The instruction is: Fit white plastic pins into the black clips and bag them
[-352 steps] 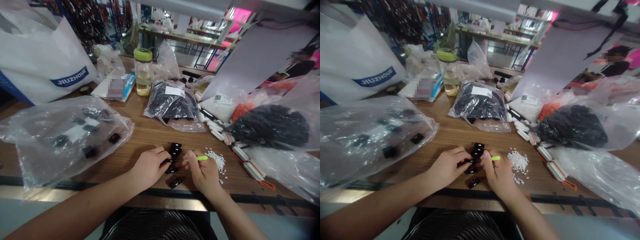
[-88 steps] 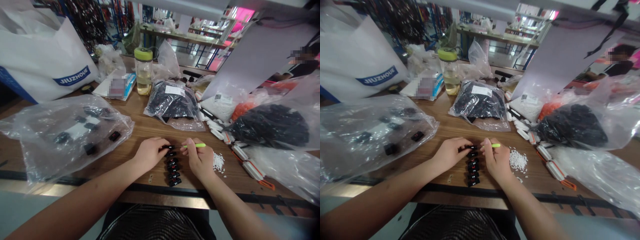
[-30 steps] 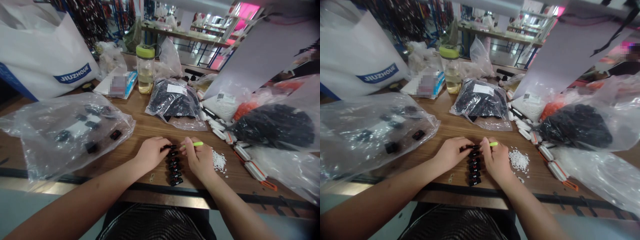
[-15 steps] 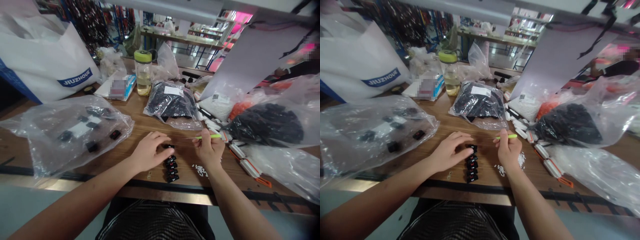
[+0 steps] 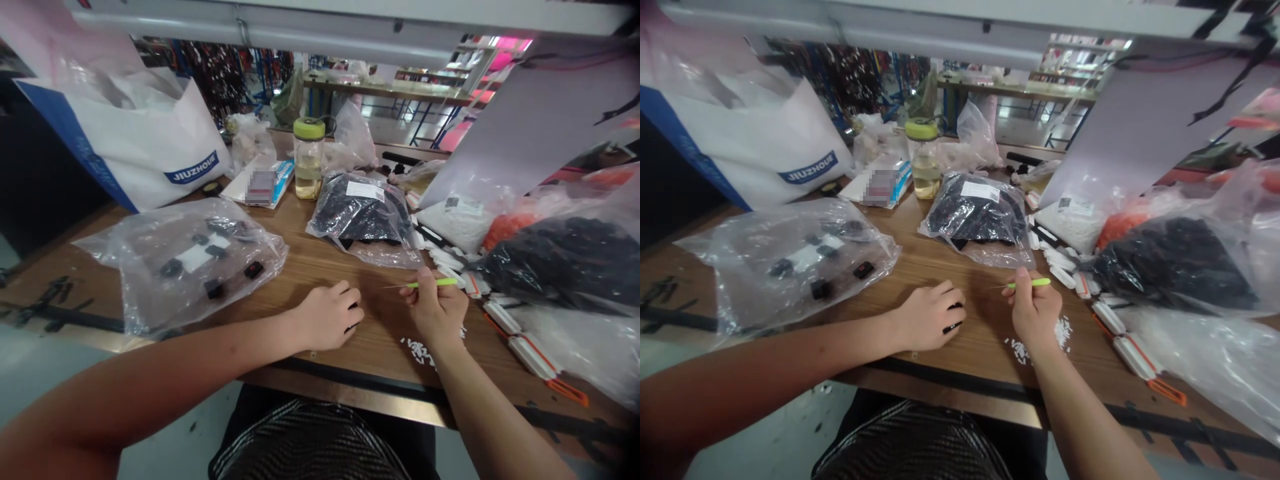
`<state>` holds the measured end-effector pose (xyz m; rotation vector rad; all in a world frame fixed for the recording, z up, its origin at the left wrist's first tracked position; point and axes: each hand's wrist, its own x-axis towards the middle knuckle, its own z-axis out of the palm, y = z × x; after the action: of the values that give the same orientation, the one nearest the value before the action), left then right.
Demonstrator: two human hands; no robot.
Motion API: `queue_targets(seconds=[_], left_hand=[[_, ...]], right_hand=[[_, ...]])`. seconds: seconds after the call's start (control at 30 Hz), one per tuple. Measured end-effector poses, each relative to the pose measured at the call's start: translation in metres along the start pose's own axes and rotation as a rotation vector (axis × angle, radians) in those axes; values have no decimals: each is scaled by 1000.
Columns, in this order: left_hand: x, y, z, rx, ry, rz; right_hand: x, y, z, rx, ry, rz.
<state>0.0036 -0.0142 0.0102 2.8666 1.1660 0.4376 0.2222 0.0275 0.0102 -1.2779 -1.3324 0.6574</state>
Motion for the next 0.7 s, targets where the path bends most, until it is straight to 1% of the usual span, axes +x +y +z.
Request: queue_targets(seconds=[0.13, 0.23, 0.3, 0.33, 0.37, 0.43, 0.5, 0.57, 0.6, 0.63, 0.7], left_hand=[[-8, -23, -4, 48, -37, -48], [-17, -33, -9, 86, -83, -39], [-25, -39, -17, 111, -96, -63], [-30, -43, -24, 129, -97, -97], [-36, -48, -32, 156, -86, -159], [-50, -60, -52, 234, -89, -325], [-64, -76, -72, 363, -97, -493], [-78, -92, -88, 467, -9, -645], [-83, -98, -94, 486, 7, -699], [-88, -102, -97, 498, 3, -718], [-93, -106, -97, 504, -17, -736]], right_hand=[[1, -1, 1, -34, 7, -33], [1, -2, 1, -37, -1, -25], [1, -3, 1, -37, -13, -17], [0, -3, 1, -33, -13, -14], [0, -3, 1, -27, -12, -14], [-1, -3, 1, -11, -11, -16], [-1, -4, 1, -1, -23, -20], [-2, -5, 0, -7, -40, -28], [-2, -5, 0, -12, -45, -31], [-2, -5, 0, -15, -46, -31], [-2, -4, 0, -15, -39, -22]])
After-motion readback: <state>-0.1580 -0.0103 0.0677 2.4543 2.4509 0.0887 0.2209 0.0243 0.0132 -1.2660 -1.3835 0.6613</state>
